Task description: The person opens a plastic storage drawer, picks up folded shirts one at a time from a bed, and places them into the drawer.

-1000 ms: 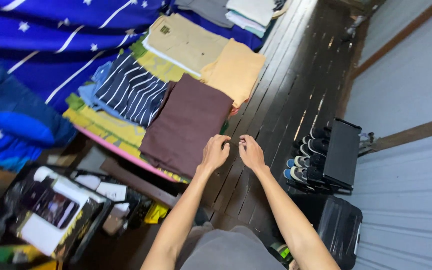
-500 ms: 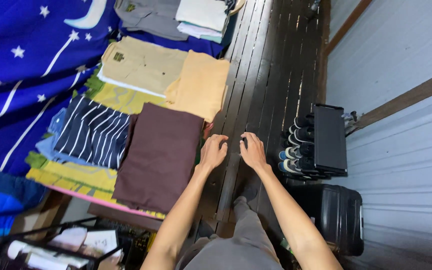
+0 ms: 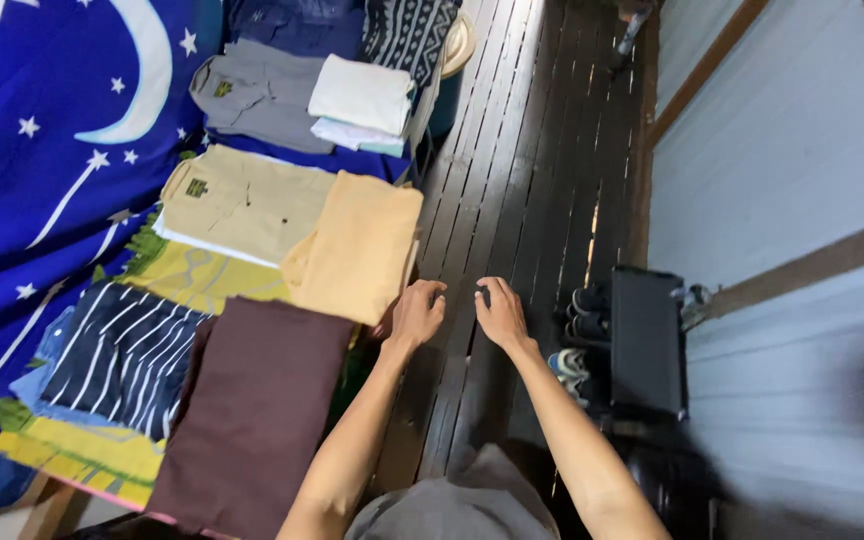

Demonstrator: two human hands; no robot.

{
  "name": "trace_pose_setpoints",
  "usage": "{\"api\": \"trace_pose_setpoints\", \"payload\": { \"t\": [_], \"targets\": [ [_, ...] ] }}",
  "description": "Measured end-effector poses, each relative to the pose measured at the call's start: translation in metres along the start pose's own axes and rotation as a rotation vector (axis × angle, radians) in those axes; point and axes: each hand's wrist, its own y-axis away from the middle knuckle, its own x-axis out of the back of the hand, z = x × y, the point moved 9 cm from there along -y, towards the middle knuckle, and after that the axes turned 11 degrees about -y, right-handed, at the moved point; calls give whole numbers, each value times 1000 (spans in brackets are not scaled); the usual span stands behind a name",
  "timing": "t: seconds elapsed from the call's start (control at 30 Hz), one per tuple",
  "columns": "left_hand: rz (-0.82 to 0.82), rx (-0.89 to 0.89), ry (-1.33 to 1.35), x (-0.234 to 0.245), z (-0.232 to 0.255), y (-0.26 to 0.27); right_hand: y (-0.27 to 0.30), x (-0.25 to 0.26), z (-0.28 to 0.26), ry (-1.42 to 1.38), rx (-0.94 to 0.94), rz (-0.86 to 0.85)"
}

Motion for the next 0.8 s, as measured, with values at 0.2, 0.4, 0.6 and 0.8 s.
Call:
{"api": "trace_pose_setpoints", "payload": {
  "t": [0.2,0.4,0.6,0.8],
  "targets": [
    [69,-8,34,-17,25,-59,-62,29,32,-22,11,-50],
    [63,32,36,-34,32,-114,-115,31,64,-32,22,-83],
    [102,11,33,-50,32,-191,-183,29,95,-23,40,-88],
    [99,16,74,-58,32,-285,-275,31,117,6,50,-115]
  ]
}}
